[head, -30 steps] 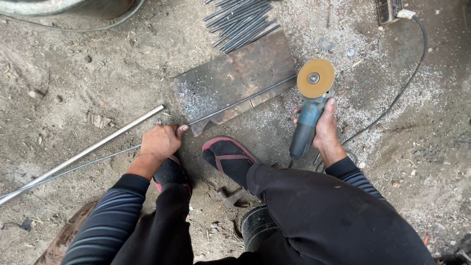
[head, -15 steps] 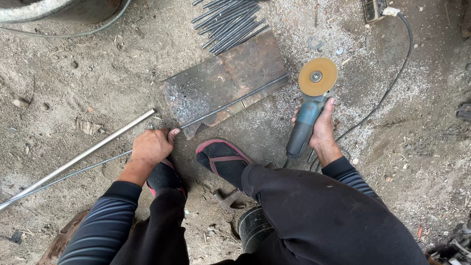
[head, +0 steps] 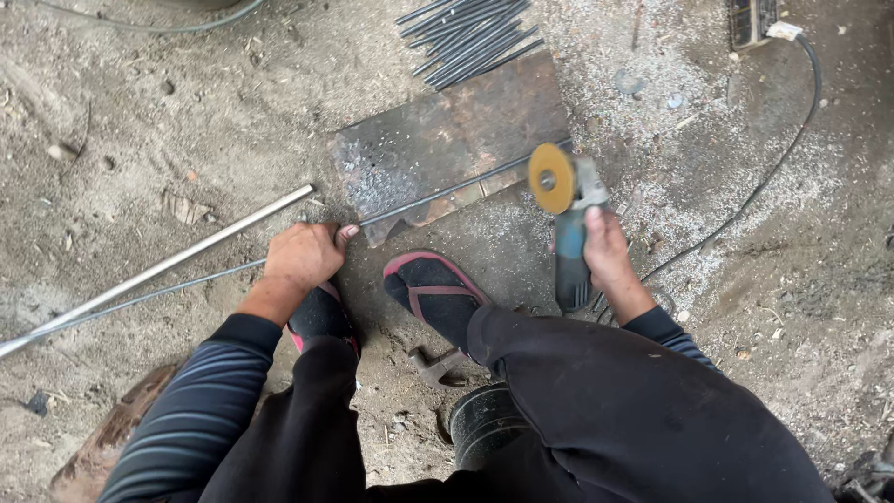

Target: The person uses an angle grinder to cut multiple metal rods into short segments. The cut pieces are placed into a nearby bucket while the person repeatedly positions new rods for cutting.

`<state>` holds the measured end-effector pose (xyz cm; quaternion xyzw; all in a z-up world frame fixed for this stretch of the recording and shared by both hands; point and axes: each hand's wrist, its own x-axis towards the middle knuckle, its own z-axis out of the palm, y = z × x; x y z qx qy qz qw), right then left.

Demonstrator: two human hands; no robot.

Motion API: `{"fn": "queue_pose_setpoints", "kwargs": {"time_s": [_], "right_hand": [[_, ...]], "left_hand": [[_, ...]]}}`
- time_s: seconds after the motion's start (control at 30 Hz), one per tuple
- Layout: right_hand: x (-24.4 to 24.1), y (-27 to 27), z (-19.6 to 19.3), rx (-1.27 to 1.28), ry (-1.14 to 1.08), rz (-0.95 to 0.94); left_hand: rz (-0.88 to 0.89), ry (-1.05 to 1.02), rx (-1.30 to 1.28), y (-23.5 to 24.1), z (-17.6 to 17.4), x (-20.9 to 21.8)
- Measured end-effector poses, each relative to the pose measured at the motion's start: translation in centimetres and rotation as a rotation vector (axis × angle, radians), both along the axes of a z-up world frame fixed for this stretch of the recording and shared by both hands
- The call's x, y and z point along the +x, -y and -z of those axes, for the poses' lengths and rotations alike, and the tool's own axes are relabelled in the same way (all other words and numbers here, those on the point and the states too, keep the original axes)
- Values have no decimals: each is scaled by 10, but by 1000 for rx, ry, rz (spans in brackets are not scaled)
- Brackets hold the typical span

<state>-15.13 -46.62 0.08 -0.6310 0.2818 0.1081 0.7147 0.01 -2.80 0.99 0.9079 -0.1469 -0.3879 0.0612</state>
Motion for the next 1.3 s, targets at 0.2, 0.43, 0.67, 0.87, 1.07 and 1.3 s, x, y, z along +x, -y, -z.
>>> {"fn": "queue_pose_setpoints", "kwargs": {"time_s": [0.2,0.43,0.67,0.87,1.07,1.3], "right_hand": [[-4,-29,21,-109,-95,-121],[3,-36,11,-293,-138,-218],[4,-40,13,-324,-181,-221],[-4,-24,34,-578,-49,-321],[7,-27,30,-252,-139,-183],[29,-45,4,-238,-168,-161]], "left_hand": [[7,-10,13,1,-5,1],[-3,-41,12,0,-8,2],[2,-15,-21,-3,-6,1],[2,-10,-28,-4,-7,1],[-16,7,-54,-7,-2,-1],[-30,29,-88,-8,4,-3]]}}
